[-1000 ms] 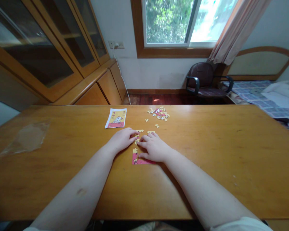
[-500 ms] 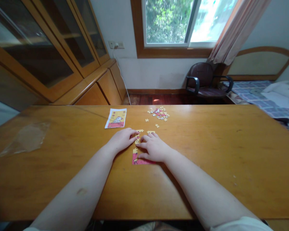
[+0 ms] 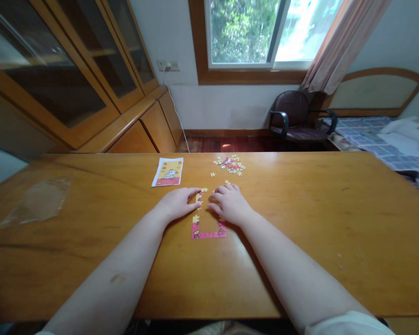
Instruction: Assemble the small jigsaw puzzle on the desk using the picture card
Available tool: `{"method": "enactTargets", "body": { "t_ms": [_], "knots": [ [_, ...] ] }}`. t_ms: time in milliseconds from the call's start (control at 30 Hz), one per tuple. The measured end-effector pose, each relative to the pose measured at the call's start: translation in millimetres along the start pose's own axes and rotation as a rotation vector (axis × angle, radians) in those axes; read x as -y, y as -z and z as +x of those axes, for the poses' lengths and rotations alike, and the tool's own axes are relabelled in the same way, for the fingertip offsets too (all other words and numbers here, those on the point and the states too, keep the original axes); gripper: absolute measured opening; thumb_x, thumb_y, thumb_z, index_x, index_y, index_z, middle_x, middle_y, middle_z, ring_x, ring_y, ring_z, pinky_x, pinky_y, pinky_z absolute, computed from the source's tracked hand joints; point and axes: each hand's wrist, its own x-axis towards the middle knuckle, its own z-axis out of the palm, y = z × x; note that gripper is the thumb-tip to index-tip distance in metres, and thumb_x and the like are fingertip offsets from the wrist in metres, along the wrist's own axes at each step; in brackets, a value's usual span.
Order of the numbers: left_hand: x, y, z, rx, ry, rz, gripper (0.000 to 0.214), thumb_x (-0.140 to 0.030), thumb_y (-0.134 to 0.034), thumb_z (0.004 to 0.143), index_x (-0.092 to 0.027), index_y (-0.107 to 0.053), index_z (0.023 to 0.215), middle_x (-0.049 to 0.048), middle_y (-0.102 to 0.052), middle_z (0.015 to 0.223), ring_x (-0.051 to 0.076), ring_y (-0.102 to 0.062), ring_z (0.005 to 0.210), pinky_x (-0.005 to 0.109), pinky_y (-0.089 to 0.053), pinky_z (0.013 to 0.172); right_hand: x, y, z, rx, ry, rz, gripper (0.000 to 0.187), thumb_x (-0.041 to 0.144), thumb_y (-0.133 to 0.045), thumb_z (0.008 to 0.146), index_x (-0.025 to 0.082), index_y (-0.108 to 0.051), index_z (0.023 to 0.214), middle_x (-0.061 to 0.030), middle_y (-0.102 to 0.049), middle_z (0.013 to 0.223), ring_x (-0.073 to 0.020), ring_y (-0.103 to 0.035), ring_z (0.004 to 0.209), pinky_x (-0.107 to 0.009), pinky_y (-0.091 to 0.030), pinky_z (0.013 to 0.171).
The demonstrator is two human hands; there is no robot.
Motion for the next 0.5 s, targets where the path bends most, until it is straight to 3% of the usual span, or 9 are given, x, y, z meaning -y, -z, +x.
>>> {"method": "enactTargets", "body": {
  "t_ms": [200,500],
  "knots": [
    [5,-0.2,0,0.019,0.008,0.006,0.051,-0.046,-0.059,0.079,-0.031,-0.057,0.127,0.0051,-0.067,0.118,0.024,-0.063,0.100,0.030,-0.048,0.081,-20,-2,1,-0.057,-0.242,-0.044,0.034,0.045,-0.045,0.093,0.022,-0.069,0.103,-0.0093,-0.064,0.104,-0.0251,-0.051,0.099,-0.040,-0.033,0.089],
    [8,-1.9,0,0.041,0.020,-0.017,0.050,-0.047,-0.059,0.078,-0.033,-0.056,0.126,0.0039,-0.069,0.113,0.024,-0.065,0.096,0.030,-0.048,0.076,-20,1,-3,0.056,-0.134,-0.025,0.049,0.054,-0.058,0.082,0.026,-0.061,0.122,-0.0107,-0.049,0.134,-0.0304,-0.043,0.117,-0.047,-0.030,0.100]
  ]
}}
